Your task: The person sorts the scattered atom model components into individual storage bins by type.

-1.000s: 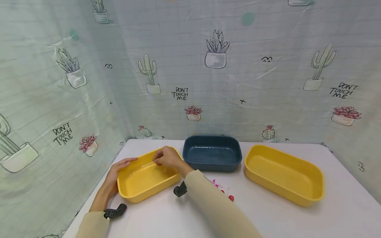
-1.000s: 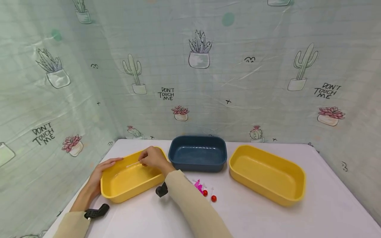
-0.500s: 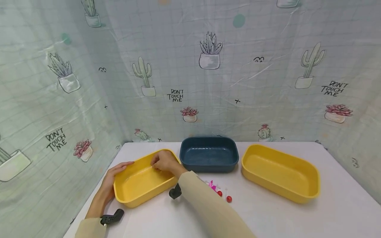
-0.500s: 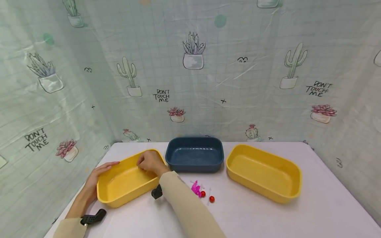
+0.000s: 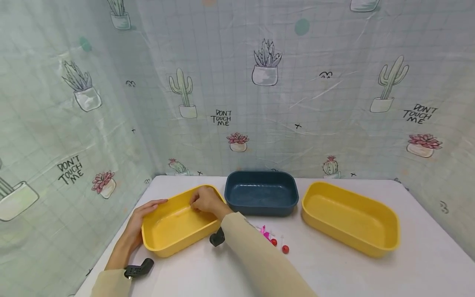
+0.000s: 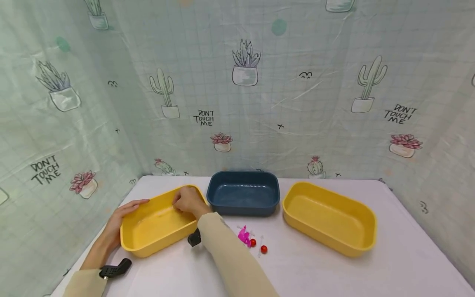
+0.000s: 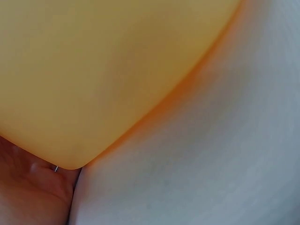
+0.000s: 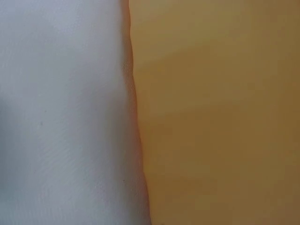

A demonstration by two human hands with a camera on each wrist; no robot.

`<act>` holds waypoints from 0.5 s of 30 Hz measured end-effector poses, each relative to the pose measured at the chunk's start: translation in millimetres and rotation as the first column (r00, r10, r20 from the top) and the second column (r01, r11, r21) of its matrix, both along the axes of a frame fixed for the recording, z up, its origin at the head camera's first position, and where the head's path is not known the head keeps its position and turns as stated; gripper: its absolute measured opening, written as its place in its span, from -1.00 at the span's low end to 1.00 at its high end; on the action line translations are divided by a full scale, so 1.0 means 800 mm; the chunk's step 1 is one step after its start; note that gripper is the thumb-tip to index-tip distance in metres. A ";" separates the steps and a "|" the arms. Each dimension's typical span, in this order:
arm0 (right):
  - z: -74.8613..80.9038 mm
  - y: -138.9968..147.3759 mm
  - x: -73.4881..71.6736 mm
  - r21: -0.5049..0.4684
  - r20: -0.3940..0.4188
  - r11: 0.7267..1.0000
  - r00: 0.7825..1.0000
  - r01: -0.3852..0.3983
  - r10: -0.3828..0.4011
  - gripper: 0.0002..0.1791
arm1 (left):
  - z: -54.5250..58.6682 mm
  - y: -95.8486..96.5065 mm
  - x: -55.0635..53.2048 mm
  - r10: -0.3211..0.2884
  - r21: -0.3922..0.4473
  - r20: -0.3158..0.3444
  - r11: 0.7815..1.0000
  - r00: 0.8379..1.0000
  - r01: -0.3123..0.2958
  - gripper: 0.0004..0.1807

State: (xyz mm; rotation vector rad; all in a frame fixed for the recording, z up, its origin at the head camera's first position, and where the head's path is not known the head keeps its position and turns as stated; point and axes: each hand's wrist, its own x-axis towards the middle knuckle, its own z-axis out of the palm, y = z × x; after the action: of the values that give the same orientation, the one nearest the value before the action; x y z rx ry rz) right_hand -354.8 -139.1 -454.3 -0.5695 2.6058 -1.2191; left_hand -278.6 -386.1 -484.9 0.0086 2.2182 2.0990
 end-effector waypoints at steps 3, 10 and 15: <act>0.001 -0.001 -0.002 -0.007 0.000 1.000 1.000 0.009 -0.009 -0.93 | 0.003 0.000 -0.002 0.005 -0.009 -0.008 1.000 1.000 -0.005 -0.50; -0.001 -0.003 -0.001 0.057 -0.024 0.998 1.000 0.002 0.000 -0.94 | 0.003 0.000 0.001 0.011 -0.027 0.025 1.000 1.000 -0.010 -0.49; -0.002 -0.004 -0.002 0.036 -0.013 0.999 1.000 0.005 -0.005 -0.96 | 0.002 0.000 0.001 0.011 -0.023 0.017 1.000 1.000 -0.011 -0.49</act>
State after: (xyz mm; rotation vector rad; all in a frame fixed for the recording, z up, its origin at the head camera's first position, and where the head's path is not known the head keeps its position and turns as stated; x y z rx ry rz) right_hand -356.1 -142.4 -455.8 -0.5664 2.6362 -1.1713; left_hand -278.0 -386.2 -483.2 -0.0225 2.2373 2.0715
